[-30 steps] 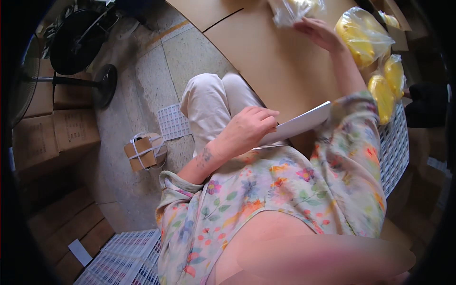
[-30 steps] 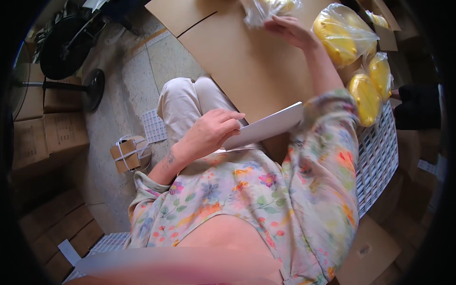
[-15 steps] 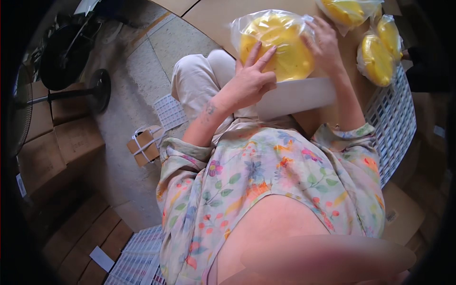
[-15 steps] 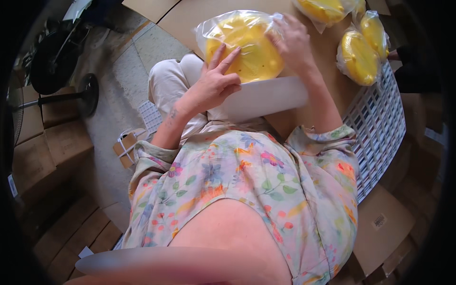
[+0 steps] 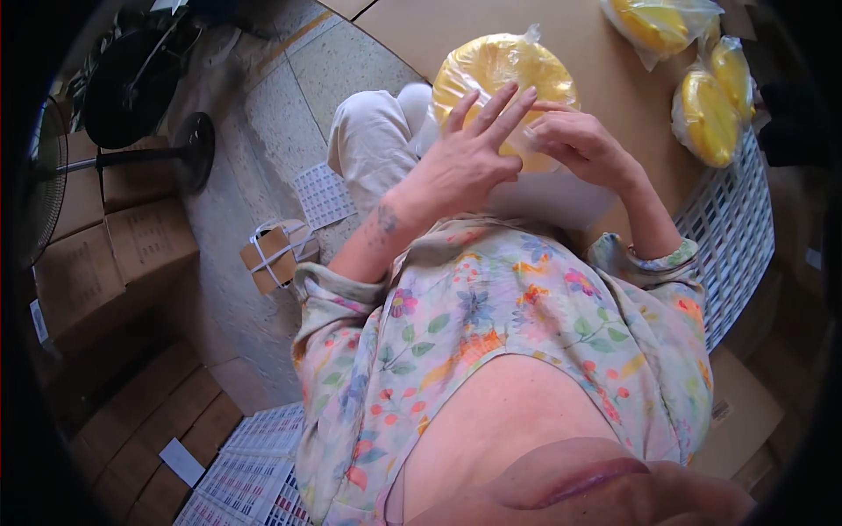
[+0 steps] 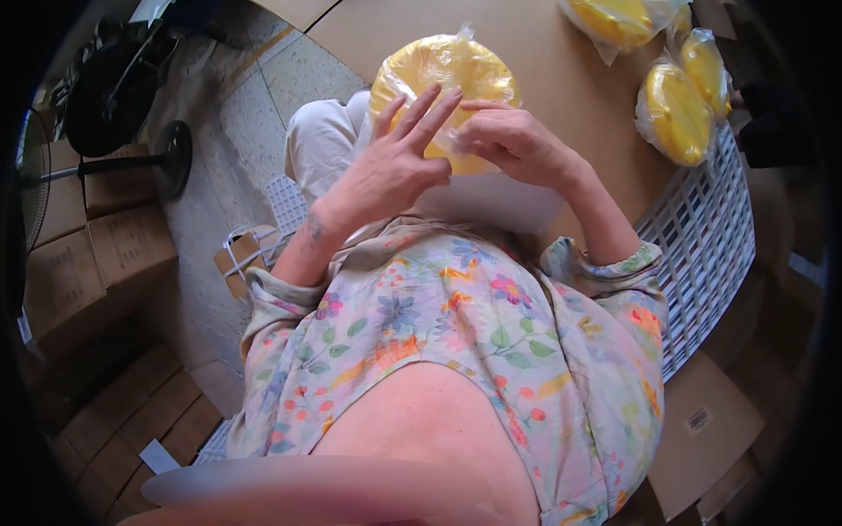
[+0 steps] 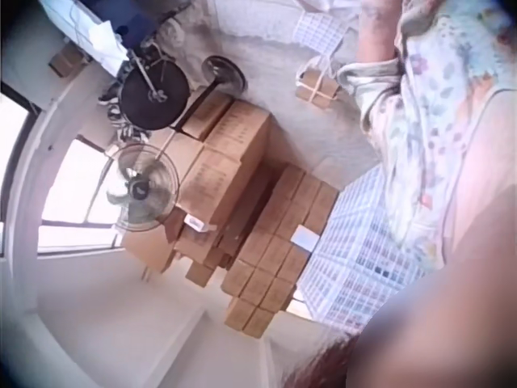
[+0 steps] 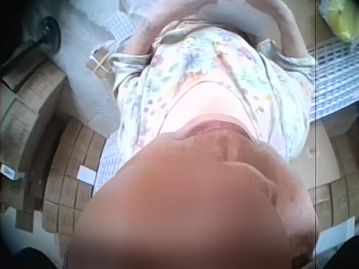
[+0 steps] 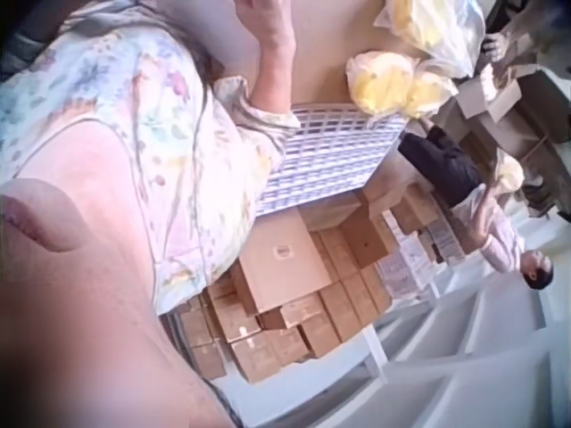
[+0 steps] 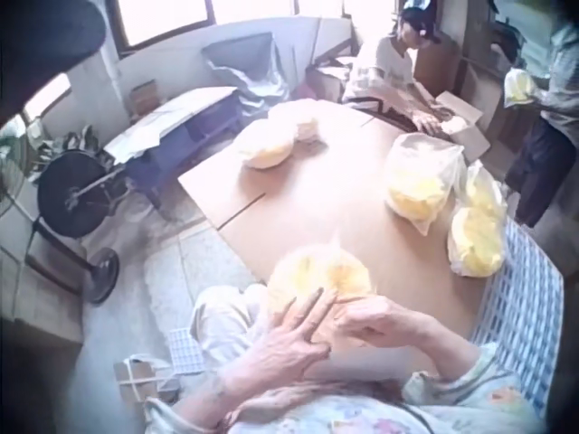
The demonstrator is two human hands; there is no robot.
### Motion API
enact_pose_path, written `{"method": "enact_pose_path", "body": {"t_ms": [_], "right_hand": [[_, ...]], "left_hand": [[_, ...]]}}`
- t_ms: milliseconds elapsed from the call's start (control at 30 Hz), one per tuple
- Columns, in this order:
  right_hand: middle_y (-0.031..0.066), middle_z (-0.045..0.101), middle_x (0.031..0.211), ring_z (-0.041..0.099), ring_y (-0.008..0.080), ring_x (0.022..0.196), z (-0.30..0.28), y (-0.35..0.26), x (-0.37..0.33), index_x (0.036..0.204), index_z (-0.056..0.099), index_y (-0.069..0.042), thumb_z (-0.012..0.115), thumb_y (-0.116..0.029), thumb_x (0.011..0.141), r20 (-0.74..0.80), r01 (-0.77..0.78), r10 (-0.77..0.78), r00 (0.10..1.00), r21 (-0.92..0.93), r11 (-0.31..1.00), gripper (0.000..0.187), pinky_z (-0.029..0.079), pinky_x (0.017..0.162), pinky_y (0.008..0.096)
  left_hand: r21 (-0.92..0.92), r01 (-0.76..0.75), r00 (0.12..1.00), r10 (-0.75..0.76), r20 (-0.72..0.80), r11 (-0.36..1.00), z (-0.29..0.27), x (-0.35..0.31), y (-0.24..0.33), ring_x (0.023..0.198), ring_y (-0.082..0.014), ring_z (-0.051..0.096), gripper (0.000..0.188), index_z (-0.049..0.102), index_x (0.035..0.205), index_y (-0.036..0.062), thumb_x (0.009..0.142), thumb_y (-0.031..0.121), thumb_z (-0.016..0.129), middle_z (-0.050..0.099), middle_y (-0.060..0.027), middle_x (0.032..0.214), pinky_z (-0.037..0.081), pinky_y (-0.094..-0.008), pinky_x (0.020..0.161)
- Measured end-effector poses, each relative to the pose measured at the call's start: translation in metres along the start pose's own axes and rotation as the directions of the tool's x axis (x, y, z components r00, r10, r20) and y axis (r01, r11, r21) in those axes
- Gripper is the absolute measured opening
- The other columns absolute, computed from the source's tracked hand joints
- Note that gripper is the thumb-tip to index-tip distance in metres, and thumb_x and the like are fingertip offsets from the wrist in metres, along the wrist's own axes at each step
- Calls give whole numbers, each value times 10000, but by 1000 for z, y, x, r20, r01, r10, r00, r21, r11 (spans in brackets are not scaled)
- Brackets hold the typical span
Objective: The recorder is packing yellow round products from plastic bags into white cardboard boxes.
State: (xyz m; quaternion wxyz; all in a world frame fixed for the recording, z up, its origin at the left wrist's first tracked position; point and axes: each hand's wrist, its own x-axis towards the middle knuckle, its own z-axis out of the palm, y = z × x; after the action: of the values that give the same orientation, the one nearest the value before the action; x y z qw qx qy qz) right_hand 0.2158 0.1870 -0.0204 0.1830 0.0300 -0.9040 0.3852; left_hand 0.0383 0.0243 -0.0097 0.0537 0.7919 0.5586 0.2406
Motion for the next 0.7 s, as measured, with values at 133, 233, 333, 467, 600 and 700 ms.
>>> {"method": "enact_pose_path", "body": {"t_ms": [133, 233, 333, 467, 600, 700], "right_hand": [[90, 630, 857, 626, 288, 861, -12, -11, 2, 1035, 628, -79, 768, -118, 768, 150, -47, 82, 985, -226, 973, 304, 472, 948, 439], [80, 615, 924, 603, 284, 895, -20, -16, -4, 1161, 604, -95, 807, -175, 714, 172, -51, 145, 974, -459, 887, 497, 439, 971, 442], [85, 601, 1066, 587, 271, 1014, -22, -20, -8, 1235, 582, -112, 827, -218, 669, 154, 1, 110, 982, -585, 811, 626, 406, 1014, 449], [98, 561, 1264, 538, 273, 1220, -15, -18, -7, 1236, 567, -114, 792, -211, 693, 238, 180, -16, 971, -691, 700, 596, 366, 1107, 452], [90, 558, 1292, 503, 278, 1284, -5, 9, -20, 1144, 572, -107, 730, -143, 761, 242, 277, -151, 958, -666, 693, 416, 345, 1143, 459], [83, 560, 1286, 507, 269, 1280, -6, 19, -27, 1001, 531, -97, 691, -99, 796, 121, 221, -194, 974, -712, 667, 260, 346, 1132, 502]], "left_hand": [[-50, -65, 997, 66, 33, 997, 12, -1, -18, 1293, -276, 457, 51, 660, 790, 144, 759, 176, 685, 505, -97, 1399, 323, -448, 1021], [68, -21, 994, 14, 105, 997, 4, -6, -11, 1130, -237, 531, 80, 676, 822, 160, 745, 142, 666, 584, -58, 1166, 346, -429, 990], [137, 35, 991, -52, 124, 990, 0, -15, -8, 1012, -213, 544, 133, 689, 854, 175, 741, 121, 644, 557, -39, 1028, 356, -422, 963], [133, 9, 993, -25, 119, 991, -2, -17, -3, 1084, -224, 544, 113, 699, 849, 162, 766, 134, 627, 565, -58, 1142, 349, -425, 1003], [109, 2, 996, -11, 84, 994, -2, -25, -4, 1176, -234, 502, 124, 727, 838, 154, 768, 184, 629, 520, -84, 1317, 367, -397, 1016], [179, 6, 988, -33, 151, 984, -1, -27, -3, 1168, -230, 480, 158, 744, 857, 162, 757, 206, 629, 486, -79, 1366, 396, -373, 975]]}}
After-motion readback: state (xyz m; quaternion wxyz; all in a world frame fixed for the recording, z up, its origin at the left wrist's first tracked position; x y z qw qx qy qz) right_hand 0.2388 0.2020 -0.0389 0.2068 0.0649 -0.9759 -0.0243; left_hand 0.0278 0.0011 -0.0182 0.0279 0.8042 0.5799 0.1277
